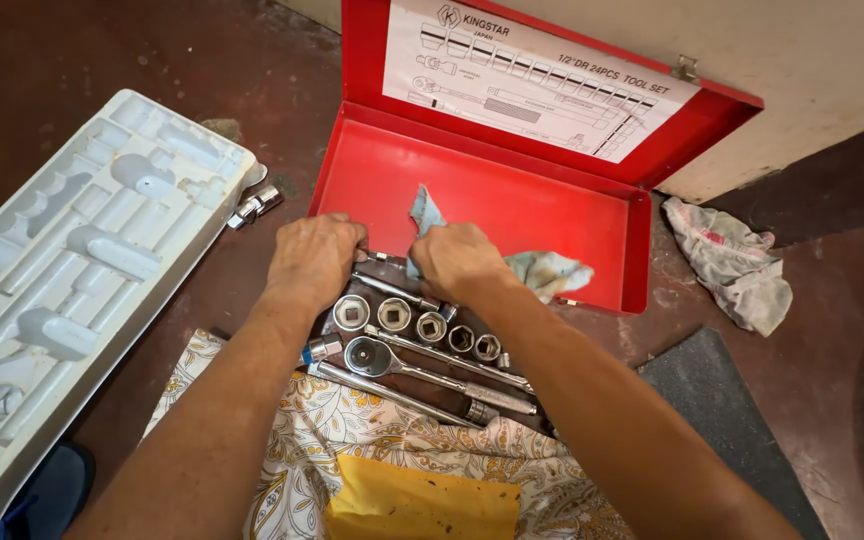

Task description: The person wipes the interior of a red metal toolbox with a cloth, cleaning the bottom and side walls. The toolbox is opened and closed during the process, and various socket wrench tools remain on the floor beside it.

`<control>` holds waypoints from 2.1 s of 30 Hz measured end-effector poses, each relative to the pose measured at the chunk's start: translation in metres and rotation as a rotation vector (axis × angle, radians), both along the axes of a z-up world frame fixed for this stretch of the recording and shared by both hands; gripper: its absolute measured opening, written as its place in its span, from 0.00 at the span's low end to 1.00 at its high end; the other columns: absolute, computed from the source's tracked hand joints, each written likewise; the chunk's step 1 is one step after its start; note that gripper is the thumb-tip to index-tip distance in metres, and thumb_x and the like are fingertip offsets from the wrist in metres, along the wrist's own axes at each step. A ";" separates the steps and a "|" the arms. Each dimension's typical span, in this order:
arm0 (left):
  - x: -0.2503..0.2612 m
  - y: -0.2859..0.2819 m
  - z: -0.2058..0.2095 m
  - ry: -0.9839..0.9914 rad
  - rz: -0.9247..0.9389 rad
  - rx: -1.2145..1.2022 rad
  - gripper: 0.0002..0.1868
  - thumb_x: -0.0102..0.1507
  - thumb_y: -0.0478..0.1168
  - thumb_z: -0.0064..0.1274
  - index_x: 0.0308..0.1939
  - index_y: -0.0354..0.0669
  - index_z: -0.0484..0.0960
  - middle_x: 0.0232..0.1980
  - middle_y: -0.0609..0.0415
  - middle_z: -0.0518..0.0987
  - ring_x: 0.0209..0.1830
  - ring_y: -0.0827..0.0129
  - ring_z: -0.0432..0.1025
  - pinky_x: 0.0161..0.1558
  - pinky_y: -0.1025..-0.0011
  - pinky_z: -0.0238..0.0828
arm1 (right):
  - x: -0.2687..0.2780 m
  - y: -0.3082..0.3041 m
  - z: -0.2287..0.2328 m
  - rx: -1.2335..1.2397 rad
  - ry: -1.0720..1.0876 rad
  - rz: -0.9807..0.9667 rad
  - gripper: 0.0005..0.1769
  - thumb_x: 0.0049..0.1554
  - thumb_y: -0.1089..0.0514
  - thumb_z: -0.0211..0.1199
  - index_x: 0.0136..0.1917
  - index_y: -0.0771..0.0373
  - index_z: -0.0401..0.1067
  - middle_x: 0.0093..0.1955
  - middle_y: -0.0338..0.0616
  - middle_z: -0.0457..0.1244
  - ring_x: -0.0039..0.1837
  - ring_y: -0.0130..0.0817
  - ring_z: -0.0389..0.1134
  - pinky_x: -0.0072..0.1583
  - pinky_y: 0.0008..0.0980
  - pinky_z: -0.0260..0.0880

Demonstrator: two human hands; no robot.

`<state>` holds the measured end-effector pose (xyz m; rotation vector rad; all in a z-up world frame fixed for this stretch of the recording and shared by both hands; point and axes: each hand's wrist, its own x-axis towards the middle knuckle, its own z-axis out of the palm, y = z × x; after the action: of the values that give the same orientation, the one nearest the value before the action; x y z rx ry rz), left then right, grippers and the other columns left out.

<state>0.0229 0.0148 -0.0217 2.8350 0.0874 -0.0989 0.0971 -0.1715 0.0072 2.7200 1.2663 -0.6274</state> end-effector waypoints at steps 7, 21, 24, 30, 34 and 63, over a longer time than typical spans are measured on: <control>0.000 -0.003 0.002 0.031 0.017 -0.013 0.07 0.64 0.42 0.54 0.40 0.50 0.86 0.44 0.52 0.82 0.49 0.54 0.78 0.49 0.54 0.73 | 0.015 -0.018 -0.031 0.168 0.051 0.007 0.15 0.57 0.47 0.63 0.45 0.61 0.78 0.42 0.57 0.69 0.49 0.55 0.71 0.54 0.52 0.69; 0.002 -0.001 0.005 0.046 0.038 -0.039 0.06 0.63 0.43 0.56 0.40 0.52 0.88 0.44 0.53 0.83 0.48 0.56 0.78 0.51 0.56 0.73 | 0.007 -0.150 -0.035 0.732 0.580 -0.743 0.15 0.55 0.54 0.67 0.52 0.64 0.79 0.41 0.36 0.71 0.41 0.22 0.68 0.44 0.25 0.69; 0.001 -0.001 0.006 0.042 0.043 -0.049 0.06 0.64 0.42 0.55 0.40 0.52 0.88 0.44 0.52 0.83 0.49 0.56 0.78 0.52 0.56 0.72 | -0.005 -0.156 -0.023 0.510 0.371 -0.859 0.16 0.55 0.52 0.69 0.55 0.61 0.80 0.40 0.45 0.71 0.40 0.30 0.65 0.43 0.32 0.65; 0.002 -0.004 0.012 0.089 0.051 -0.016 0.07 0.64 0.42 0.54 0.41 0.53 0.88 0.46 0.55 0.83 0.49 0.58 0.78 0.53 0.58 0.73 | -0.019 -0.156 -0.012 0.508 0.136 -0.678 0.17 0.56 0.46 0.67 0.52 0.60 0.80 0.49 0.42 0.72 0.50 0.35 0.73 0.55 0.33 0.72; 0.000 -0.006 0.013 0.115 0.052 0.011 0.08 0.64 0.44 0.54 0.42 0.54 0.88 0.47 0.55 0.83 0.50 0.58 0.78 0.53 0.57 0.73 | -0.021 -0.131 -0.016 0.246 -0.122 -0.370 0.16 0.61 0.44 0.59 0.52 0.55 0.78 0.53 0.43 0.71 0.54 0.41 0.72 0.57 0.45 0.69; 0.003 -0.008 0.026 0.184 0.080 0.030 0.10 0.64 0.46 0.56 0.47 0.57 0.87 0.49 0.57 0.83 0.53 0.58 0.77 0.55 0.56 0.72 | 0.010 -0.067 0.000 0.068 0.129 -0.070 0.11 0.58 0.58 0.53 0.47 0.61 0.75 0.47 0.54 0.70 0.49 0.49 0.72 0.57 0.50 0.70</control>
<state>0.0262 0.0063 0.0045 2.8411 0.2439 -0.3435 0.1066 -0.2385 0.0077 2.8317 1.2448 -0.7938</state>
